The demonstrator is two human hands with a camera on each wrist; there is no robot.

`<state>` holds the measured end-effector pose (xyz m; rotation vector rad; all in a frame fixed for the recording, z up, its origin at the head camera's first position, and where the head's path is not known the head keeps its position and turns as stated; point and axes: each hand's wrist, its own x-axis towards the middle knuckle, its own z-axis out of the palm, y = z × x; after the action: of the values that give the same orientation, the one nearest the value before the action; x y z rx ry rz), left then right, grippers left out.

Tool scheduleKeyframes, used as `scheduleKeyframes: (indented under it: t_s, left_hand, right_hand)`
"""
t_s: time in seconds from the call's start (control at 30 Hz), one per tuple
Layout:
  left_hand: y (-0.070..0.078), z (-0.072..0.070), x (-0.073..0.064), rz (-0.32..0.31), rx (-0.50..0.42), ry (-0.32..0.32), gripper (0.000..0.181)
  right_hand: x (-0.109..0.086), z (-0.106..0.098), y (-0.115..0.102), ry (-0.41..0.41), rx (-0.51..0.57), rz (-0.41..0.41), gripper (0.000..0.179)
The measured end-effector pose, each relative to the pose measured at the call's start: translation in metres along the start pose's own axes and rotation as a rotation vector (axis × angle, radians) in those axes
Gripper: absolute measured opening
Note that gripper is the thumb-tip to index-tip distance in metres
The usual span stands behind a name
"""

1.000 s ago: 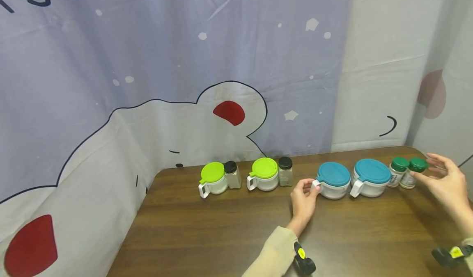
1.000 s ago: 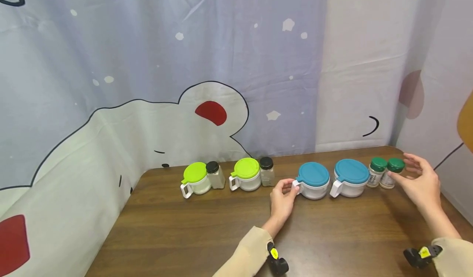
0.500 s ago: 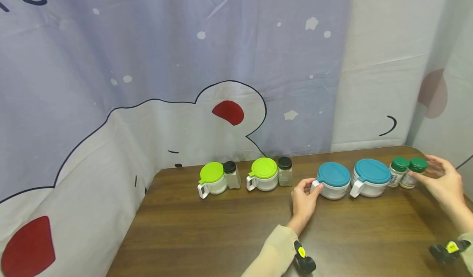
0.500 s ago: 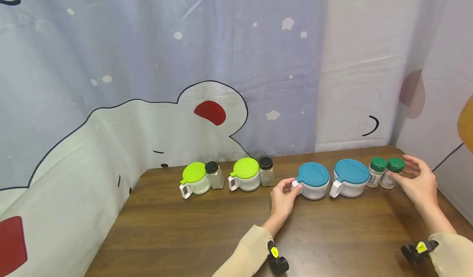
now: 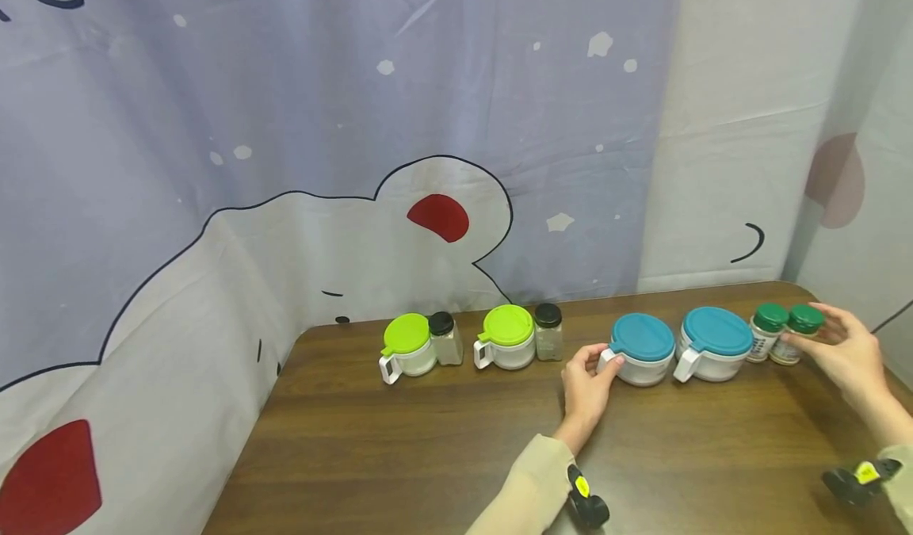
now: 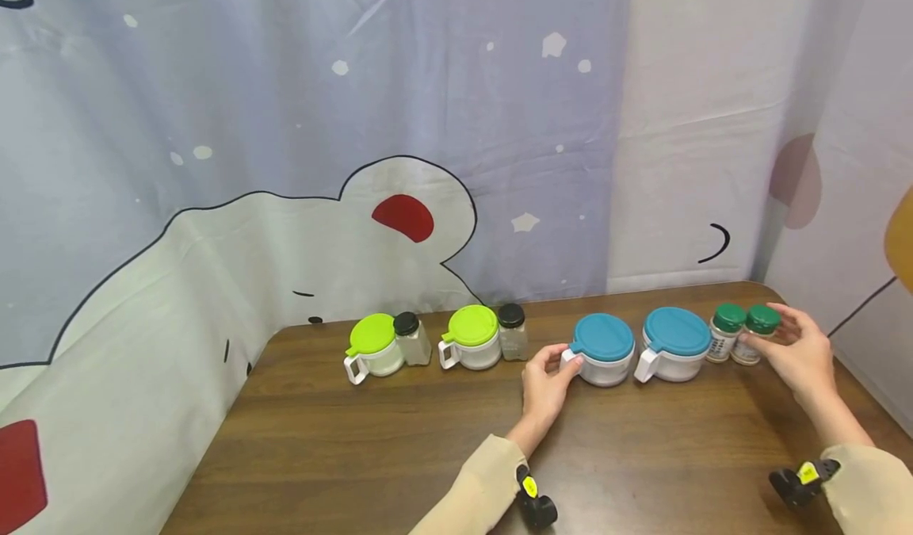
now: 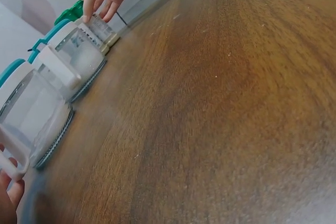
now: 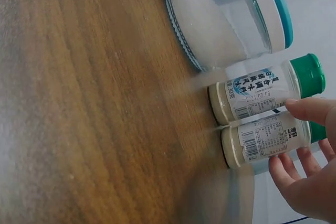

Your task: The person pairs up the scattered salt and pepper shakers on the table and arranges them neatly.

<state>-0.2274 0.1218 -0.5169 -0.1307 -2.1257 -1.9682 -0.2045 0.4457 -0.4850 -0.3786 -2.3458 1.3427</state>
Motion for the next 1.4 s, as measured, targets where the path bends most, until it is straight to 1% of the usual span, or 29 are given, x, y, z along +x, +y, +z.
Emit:
scheduleKeyframes:
  t_s: [0.13, 0.27, 0.37, 0.5, 0.6, 0.7, 0.93, 1.17, 1.4]
  left_hand:
    - [-0.001, 0.001, 0.0, -0.001, 0.001, 0.011, 0.023]
    - [-0.002, 0.001, 0.001, 0.015, 0.004, 0.011, 0.023]
    - [-0.001, 0.001, 0.001, 0.039, 0.006, 0.004, 0.023]
    - [-0.001, 0.0, 0.0, 0.055, -0.004, 0.003, 0.022]
    - [-0.002, 0.0, 0.0, 0.055, -0.013, 0.006, 0.022]
    - [-0.003, 0.0, 0.0, 0.055, -0.019, 0.007, 0.022]
    - [-0.003, -0.001, 0.0, 0.061, -0.018, 0.011, 0.022]
    - [-0.003, 0.002, 0.002, 0.035, -0.001, 0.02, 0.024]
    - [-0.002, 0.004, 0.003, 0.025, -0.026, 0.011, 0.023]
  right_hand:
    - [0.0, 0.001, 0.001, -0.023, 0.013, 0.003, 0.065]
    - [0.001, 0.003, 0.004, -0.03, -0.035, 0.064, 0.061]
    - [0.001, 0.004, 0.005, -0.026, -0.07, 0.106, 0.053]
    - [0.0, 0.004, 0.008, -0.008, -0.069, 0.081, 0.044]
    - [0.0, 0.003, 0.012, -0.009, -0.034, 0.039, 0.04]
    - [0.001, 0.003, 0.014, -0.011, -0.012, 0.014, 0.039]
    - [0.002, 0.005, 0.019, 0.012, -0.049, -0.029, 0.037]
    - [0.004, 0.002, 0.019, 0.003, 0.017, -0.041, 0.04]
    - [0.004, 0.0, 0.018, 0.002, -0.002, -0.022, 0.039]
